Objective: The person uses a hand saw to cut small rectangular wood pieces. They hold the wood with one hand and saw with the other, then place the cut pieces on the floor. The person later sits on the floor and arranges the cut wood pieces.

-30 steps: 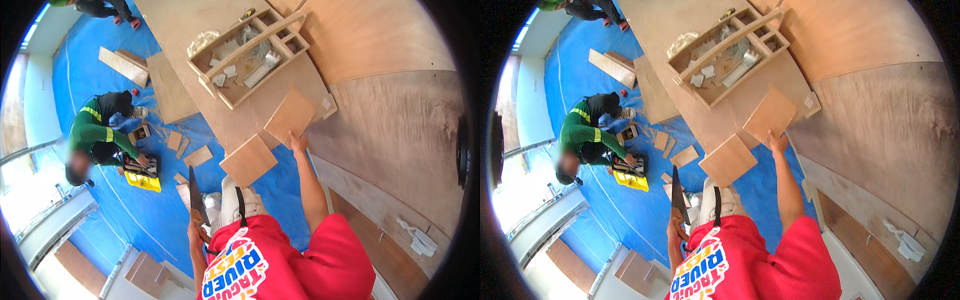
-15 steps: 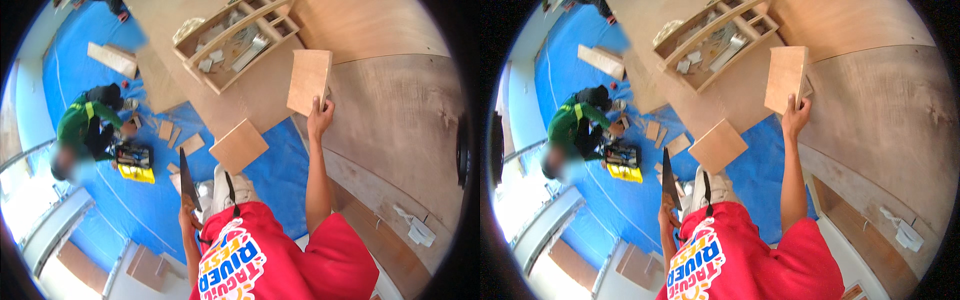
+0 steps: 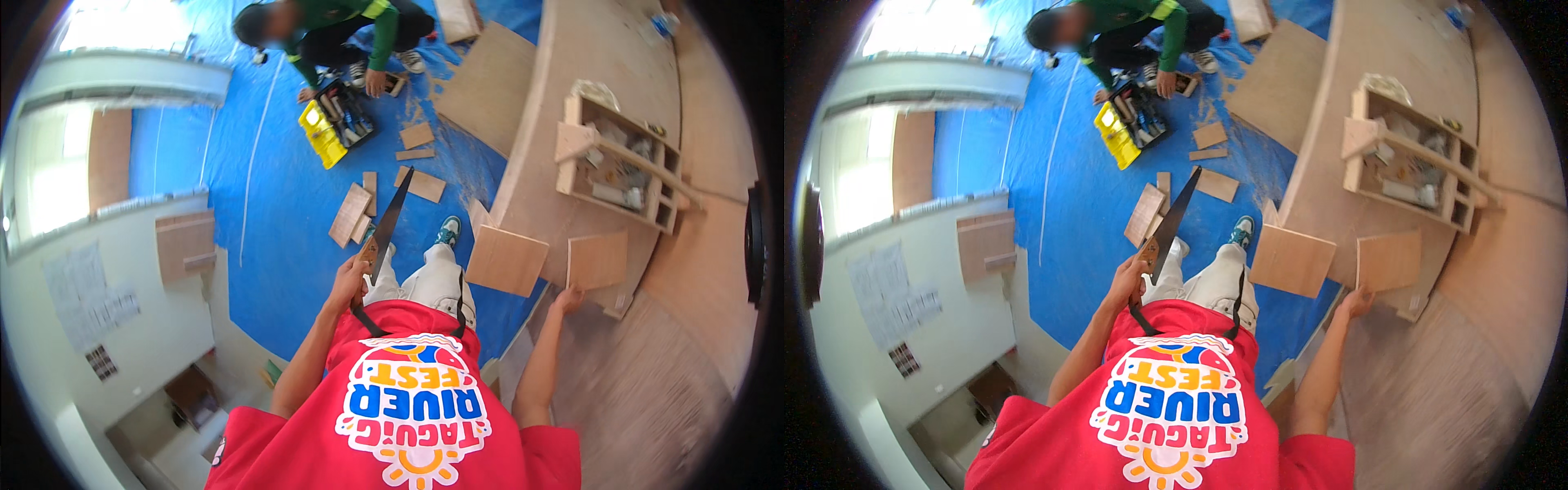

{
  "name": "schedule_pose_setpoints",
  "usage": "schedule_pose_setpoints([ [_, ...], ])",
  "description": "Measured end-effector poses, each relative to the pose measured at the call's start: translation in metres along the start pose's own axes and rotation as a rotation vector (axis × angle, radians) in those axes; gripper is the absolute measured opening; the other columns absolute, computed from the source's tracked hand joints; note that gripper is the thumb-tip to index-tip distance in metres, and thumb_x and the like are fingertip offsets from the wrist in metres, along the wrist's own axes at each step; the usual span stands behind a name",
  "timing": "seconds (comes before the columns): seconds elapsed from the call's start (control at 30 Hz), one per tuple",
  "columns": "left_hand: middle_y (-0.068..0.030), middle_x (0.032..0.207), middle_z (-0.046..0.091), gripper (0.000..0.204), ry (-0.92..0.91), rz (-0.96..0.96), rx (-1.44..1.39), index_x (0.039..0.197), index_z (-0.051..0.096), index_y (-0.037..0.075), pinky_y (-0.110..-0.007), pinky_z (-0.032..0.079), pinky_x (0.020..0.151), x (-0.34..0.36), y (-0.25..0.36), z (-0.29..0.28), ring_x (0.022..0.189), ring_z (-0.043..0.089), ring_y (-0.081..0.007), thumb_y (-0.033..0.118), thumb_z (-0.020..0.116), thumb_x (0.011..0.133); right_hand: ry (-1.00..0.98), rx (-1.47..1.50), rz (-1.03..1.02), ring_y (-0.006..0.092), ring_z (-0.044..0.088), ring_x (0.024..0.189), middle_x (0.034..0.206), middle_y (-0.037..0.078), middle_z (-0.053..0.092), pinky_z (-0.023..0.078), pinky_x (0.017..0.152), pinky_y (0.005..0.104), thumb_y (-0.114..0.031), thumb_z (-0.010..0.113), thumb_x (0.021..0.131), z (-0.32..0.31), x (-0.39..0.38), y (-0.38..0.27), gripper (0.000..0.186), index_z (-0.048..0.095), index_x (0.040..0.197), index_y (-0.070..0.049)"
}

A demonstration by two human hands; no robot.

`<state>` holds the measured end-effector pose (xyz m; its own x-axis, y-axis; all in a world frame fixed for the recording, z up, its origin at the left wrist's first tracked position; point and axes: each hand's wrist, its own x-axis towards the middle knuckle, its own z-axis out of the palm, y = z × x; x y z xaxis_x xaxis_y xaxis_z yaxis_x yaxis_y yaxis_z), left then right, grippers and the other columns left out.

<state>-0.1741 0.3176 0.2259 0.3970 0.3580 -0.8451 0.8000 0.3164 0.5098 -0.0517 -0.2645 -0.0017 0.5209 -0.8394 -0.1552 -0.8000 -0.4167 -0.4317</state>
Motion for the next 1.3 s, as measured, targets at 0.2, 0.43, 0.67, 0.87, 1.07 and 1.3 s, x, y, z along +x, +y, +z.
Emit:
schedule_pose_setpoints([
  [0.2, -0.0035, 0.083, 0.065, 0.043, 0.133, -0.003, 0.008, 0.139, 0.060, 0.005, -0.027, 0.044, 0.042, -0.024, -0.011, -0.032, 0.045, 0.053, -0.0101, 0.021, 0.055, 0.099, 0.014, 0.021, 0.229, 0.0471, 0.051, 0.132, 0.141, 0.034, 0.052, 0.044, 0.107, 0.0540, -0.047, 0.063, 0.097, -0.014, -0.127, -0.012, 0.069, 0.056, 0.134, 0.011],
  [0.43, -0.0039, 0.086, 0.066, 0.047, 0.226, 0.085, -0.012, 0.144, 0.059, 0.007, -0.026, 0.043, 0.042, -0.049, -0.043, -0.099, 0.047, 0.052, -0.0091, 0.017, 0.057, 0.099, -1.425, 0.149, 0.581, 0.0326, 0.068, 0.108, 0.119, 0.021, 0.071, 0.055, 0.093, 0.0439, -0.050, 0.059, 0.099, -0.018, -0.258, -0.040, 0.060, 0.066, 0.125, 0.004],
  [0.67, -0.0075, 0.089, 0.068, 0.049, 0.320, 0.007, 0.104, 0.142, 0.062, 0.010, -0.031, 0.050, 0.048, -0.046, -0.073, -0.147, 0.052, 0.055, -0.0137, 0.020, 0.059, 0.094, -1.369, 0.135, 0.552, 0.0253, 0.071, 0.097, 0.113, 0.014, 0.074, 0.057, 0.083, 0.0386, -0.046, 0.060, 0.099, -0.041, -0.296, -0.045, 0.052, 0.068, 0.123, -0.001],
  [0.87, -0.0069, 0.084, 0.069, 0.047, 0.278, -0.007, 0.078, 0.139, 0.066, 0.011, -0.032, 0.051, 0.050, -0.036, -0.091, -0.203, 0.054, 0.058, -0.0143, 0.021, 0.061, 0.093, -1.196, -0.023, 0.312, 0.0221, 0.070, 0.092, 0.110, 0.012, 0.074, 0.056, 0.077, 0.0358, -0.042, 0.062, 0.099, -0.046, -0.329, -0.004, 0.047, 0.068, 0.124, -0.002],
  [1.07, -0.0063, 0.083, 0.067, 0.045, 0.236, 0.099, 0.174, 0.139, 0.066, 0.011, -0.033, 0.050, 0.048, -0.011, -0.105, -0.256, 0.053, 0.058, -0.0134, 0.020, 0.062, 0.094, -1.029, -0.281, 0.006, 0.0189, 0.069, 0.087, 0.107, 0.009, 0.073, 0.054, 0.070, 0.0330, -0.037, 0.064, 0.099, -0.058, -0.367, 0.033, 0.042, 0.067, 0.125, -0.003],
  [1.3, -0.0118, 0.086, 0.070, 0.046, 0.070, -0.015, -0.037, 0.137, 0.065, 0.008, -0.033, 0.053, 0.051, 0.049, -0.102, -0.297, 0.058, 0.064, -0.0176, 0.024, 0.062, 0.094, -0.840, -0.208, -0.166, 0.0152, 0.067, 0.081, 0.103, 0.006, 0.073, 0.053, 0.063, 0.0297, -0.032, 0.066, 0.099, -0.048, -0.409, -0.017, 0.038, 0.067, 0.126, -0.005],
])
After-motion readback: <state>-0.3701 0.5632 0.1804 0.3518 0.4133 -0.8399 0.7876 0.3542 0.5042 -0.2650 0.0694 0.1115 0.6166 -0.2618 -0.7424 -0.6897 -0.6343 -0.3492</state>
